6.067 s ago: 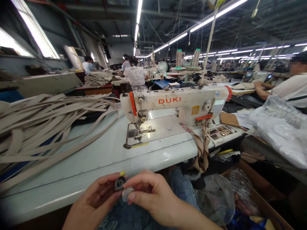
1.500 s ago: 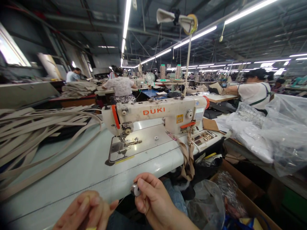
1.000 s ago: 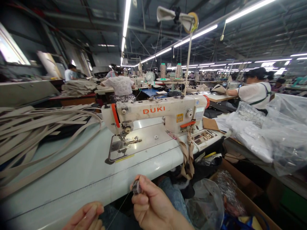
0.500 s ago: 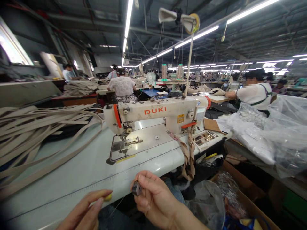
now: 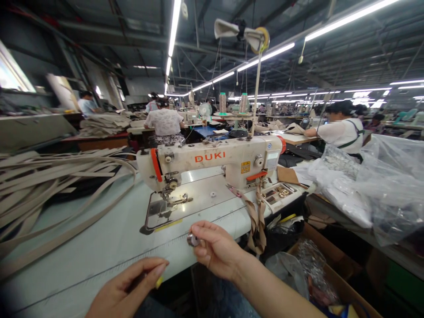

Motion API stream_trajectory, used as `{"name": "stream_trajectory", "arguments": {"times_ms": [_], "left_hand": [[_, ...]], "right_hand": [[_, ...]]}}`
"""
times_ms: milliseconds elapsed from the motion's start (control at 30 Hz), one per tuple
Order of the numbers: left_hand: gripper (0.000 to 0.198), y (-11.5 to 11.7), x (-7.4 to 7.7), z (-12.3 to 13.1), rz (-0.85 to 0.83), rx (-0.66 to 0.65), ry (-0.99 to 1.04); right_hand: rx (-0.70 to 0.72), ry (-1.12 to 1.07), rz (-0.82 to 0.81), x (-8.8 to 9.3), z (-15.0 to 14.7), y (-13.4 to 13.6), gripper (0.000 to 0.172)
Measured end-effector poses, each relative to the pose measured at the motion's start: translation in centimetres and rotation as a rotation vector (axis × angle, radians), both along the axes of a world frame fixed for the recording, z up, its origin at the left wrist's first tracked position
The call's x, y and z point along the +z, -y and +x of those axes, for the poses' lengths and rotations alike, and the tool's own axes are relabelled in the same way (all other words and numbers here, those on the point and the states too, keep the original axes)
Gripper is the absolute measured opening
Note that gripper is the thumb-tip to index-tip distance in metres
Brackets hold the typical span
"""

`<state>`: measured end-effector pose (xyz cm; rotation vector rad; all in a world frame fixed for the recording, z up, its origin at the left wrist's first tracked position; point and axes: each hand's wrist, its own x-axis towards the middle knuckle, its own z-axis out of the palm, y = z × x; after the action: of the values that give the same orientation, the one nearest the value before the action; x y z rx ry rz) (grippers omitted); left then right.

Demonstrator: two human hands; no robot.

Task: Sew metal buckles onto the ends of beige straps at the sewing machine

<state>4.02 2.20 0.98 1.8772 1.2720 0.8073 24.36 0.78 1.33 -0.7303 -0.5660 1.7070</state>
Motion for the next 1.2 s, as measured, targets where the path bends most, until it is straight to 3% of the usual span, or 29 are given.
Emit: {"name": "stream_trajectory", "arguments": {"times_ms": [67, 133, 233, 367, 533, 700, 900, 967, 1067, 1200], "left_hand": [[0.031, -1.5, 0.4, 0.5, 0.05, 0.061, -0.086], [0.03, -3.1, 0.9, 1.2, 0.101, 0.085, -0.175], [0.026, -5.2, 0.9, 2.3, 0.174, 0.048, -0.292], [0.023, -7.3, -0.4, 3.4, 0.264, -0.015, -0.401], [0.026, -8.3, -2.1, 3.2, 0.311, -0.014, -0.328], [0.026, -8.4, -2.3, 2.9, 0.279, 0.0, -0.257], [0.025, -8.4, -2.5, 2.8, 0.344, -0.023, -0.234], [0.024, -8.5, -2.8, 2.8, 0.362, -0.017, -0.219], [0.025, -8.7, -3.3, 2.6, 0.402, -0.01, -0.184], [0.026, -9.2, -4.1, 2.1, 0.435, -0.017, -0.154]], "right_hand": [[-0.056, 0.289, 0.027, -0.1, 0.6, -2.0, 0.032], [-0.068, 0.763, 0.088, -0.2, 1.4, -4.2, 0.018], [-0.015, 1.309, 0.164, -0.3, 2.4, -6.7, 0.008], [-0.044, 1.62, 0.28, -0.1, 3.5, -8.3, 0.004], [-0.016, 1.898, 0.307, 1.3, 6.1, -10.2, 0.016], [0.034, 2.041, 0.304, 1.9, 8.1, -13.0, 0.03], [0.172, 2.034, 0.426, 2.5, 7.0, -13.7, 0.01], [0.17, 1.998, 0.496, 4.1, 6.8, -13.0, 0.009], [0.116, 1.827, 0.591, 8.0, 7.6, -12.1, 0.014], [-0.11, 1.522, 0.611, 14.2, 10.0, -13.0, 0.009]]}}
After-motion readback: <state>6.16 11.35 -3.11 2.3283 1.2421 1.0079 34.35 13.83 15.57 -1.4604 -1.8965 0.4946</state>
